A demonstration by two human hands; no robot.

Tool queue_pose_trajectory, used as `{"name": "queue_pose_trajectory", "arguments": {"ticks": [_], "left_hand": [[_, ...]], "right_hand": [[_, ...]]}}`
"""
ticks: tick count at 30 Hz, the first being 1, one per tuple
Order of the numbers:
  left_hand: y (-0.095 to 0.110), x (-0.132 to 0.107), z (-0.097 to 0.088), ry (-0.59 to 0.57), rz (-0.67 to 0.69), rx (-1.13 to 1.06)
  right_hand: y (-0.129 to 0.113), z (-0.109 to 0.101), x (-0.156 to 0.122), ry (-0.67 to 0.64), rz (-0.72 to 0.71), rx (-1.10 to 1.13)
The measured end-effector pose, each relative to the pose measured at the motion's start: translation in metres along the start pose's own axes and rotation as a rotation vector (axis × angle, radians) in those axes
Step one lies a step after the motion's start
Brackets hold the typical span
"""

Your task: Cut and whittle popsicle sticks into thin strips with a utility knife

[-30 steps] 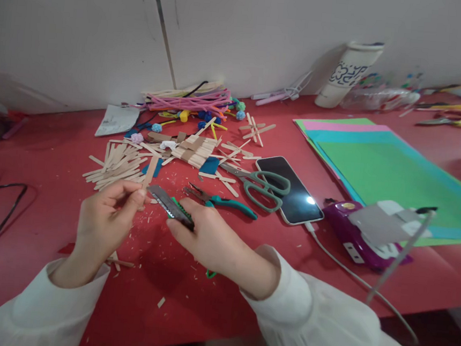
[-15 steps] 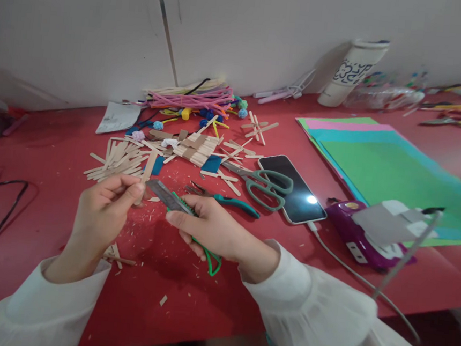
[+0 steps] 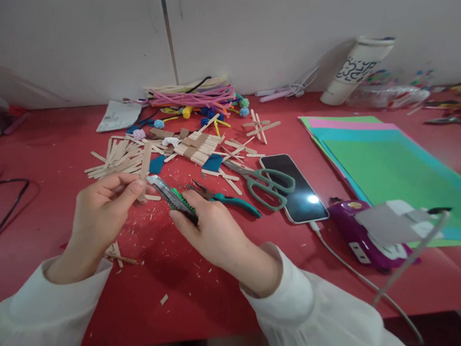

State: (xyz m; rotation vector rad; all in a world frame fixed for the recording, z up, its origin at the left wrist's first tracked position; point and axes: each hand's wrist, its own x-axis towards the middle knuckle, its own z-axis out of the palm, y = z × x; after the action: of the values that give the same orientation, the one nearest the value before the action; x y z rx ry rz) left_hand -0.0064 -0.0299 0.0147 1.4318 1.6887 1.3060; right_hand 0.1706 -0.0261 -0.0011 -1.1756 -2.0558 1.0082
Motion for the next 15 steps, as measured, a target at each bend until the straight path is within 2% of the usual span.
{"name": "queue_pose_trajectory", "arguments": {"ticks": [8, 15], "left_hand": [[0.001, 0.000, 0.003, 0.048, 0.041, 0.000], [-0.008, -0.003, 0.002, 0.019, 0.129, 0.117]], "right_hand": [[0.000, 0.000, -0.002, 0.007, 0.023, -0.054], [0.002, 0.003, -0.004, -0.006, 0.045, -0.057]]}}
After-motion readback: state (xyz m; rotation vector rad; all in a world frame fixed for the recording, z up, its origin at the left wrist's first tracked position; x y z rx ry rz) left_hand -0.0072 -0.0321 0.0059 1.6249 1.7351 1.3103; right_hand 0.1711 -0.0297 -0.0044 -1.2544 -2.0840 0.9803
